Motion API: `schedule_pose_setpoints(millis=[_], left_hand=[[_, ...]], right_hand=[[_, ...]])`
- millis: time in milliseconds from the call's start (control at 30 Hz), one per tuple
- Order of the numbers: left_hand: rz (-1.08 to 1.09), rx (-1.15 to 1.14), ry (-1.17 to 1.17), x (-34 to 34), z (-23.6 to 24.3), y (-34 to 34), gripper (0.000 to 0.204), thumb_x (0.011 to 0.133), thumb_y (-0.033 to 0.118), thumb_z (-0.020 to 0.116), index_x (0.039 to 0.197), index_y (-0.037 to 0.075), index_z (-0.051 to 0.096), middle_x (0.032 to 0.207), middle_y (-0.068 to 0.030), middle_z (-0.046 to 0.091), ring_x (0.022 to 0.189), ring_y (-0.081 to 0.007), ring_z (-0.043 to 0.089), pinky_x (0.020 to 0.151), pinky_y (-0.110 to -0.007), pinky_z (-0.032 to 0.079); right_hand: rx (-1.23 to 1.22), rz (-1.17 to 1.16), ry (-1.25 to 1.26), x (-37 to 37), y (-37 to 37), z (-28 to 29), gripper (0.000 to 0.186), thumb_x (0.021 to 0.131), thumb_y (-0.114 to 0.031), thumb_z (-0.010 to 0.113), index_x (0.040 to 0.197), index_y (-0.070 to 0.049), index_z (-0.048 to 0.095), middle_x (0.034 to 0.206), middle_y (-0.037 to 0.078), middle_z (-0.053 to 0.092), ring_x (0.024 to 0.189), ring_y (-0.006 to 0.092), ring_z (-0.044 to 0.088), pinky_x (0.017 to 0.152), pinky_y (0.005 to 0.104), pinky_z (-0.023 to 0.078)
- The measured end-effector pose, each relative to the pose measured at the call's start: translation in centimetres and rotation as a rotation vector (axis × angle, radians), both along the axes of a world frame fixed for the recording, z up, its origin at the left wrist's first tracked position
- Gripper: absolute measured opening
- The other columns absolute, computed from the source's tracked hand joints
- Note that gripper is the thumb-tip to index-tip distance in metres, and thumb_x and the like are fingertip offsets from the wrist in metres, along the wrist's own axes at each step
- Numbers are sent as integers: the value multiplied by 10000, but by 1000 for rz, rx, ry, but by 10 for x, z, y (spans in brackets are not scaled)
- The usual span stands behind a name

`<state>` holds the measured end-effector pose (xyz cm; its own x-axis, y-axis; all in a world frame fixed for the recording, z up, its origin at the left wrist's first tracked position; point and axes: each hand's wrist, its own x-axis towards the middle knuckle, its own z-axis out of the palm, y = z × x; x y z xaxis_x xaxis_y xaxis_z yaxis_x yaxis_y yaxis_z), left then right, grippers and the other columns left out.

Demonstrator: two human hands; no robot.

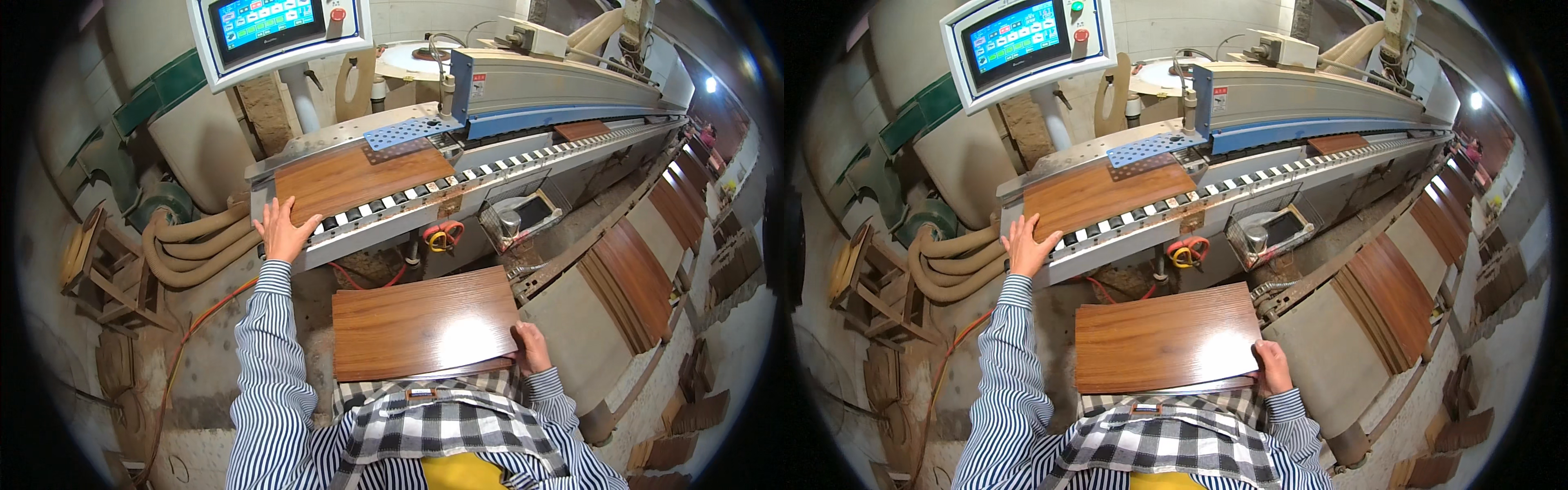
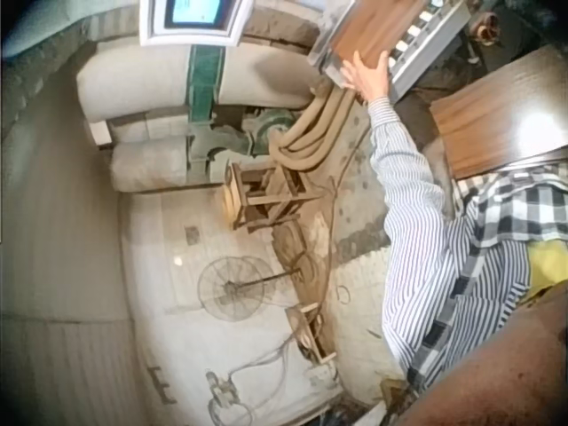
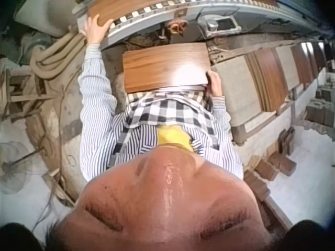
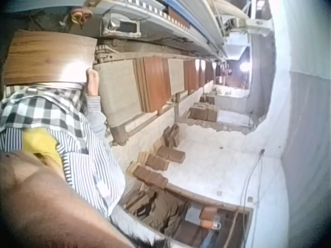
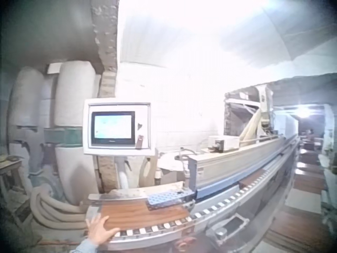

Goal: The person repeatedly places rectangular wooden panels onto a conveyor belt of a woodworking machine, then removes them after processing. The person also briefly interacts with the machine's control panel.

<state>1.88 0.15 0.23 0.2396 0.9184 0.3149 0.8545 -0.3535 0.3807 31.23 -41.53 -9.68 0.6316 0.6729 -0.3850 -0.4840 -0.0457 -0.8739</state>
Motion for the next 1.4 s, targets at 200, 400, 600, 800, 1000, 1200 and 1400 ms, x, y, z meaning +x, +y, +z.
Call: schedule_pose_setpoints(millis=[200, 400, 600, 800, 1000, 1200, 1400], left_hand=[[-9, -34, 13, 3, 0, 2, 810, 753, 612, 645, 1369, 118, 463, 1478, -234, 300, 1403, -376, 197, 1124, -558, 25], [-41, -59, 0, -2, -1, 6, 848, 746, 632, 638, 1388, 115, 435, 1478, -254, 283, 1404, -392, 181, 1118, -569, 0], [-90, -118, -73, -11, 1, 8, 827, 765, 580, 651, 1400, 106, 411, 1476, -259, 283, 1404, -390, 185, 1121, -562, -9], [-112, -77, -76, -25, 1, 5, 740, 798, 495, 655, 1383, 101, 431, 1461, -207, 348, 1386, -351, 258, 1119, -565, 16], [-140, -19, -105, -37, -4, 4, 676, 819, 467, 642, 1348, 83, 470, 1417, -153, 436, 1358, -326, 323, 1112, -574, 62], [-149, -13, -87, -38, -3, 5, 652, 826, 464, 637, 1334, 83, 487, 1345, -149, 514, 1338, -327, 354, 1109, -573, 83], [-173, -22, -83, -35, -1, 6, 642, 843, 456, 622, 1352, 98, 466, 1335, -146, 523, 1343, -331, 342, 1109, -577, 59]], right_hand=[[61, 125, 96, 6, -7, -11, 264, 949, -200, 518, 1127, -8, 554, 921, 40, 622, 740, 107, 621, 568, 242, 557], [42, 154, 85, 8, -7, -17, 239, 940, -208, 537, 1060, -3, 565, 874, 39, 611, 706, 115, 609, 586, 250, 542], [-11, 113, 84, 4, -3, -11, 260, 949, -207, 527, 1093, 8, 557, 890, 38, 618, 706, 109, 608, 577, 233, 536], [19, 149, 78, 6, -5, -13, 243, 949, -194, 523, 1086, 4, 556, 875, 32, 619, 690, 98, 599, 556, 227, 522], [40, 155, 104, 9, -5, -20, 254, 956, -178, 516, 1115, 19, 535, 872, 53, 614, 653, 95, 586, 529, 211, 516], [30, 163, 88, 9, -6, -19, 243, 946, -185, 527, 1092, 8, 549, 904, 49, 628, 724, 117, 623, 605, 257, 555], [52, 186, 95, 14, -10, -28, 267, 949, -188, 524, 1123, 14, 541, 945, 60, 631, 773, 136, 644, 668, 284, 580]])
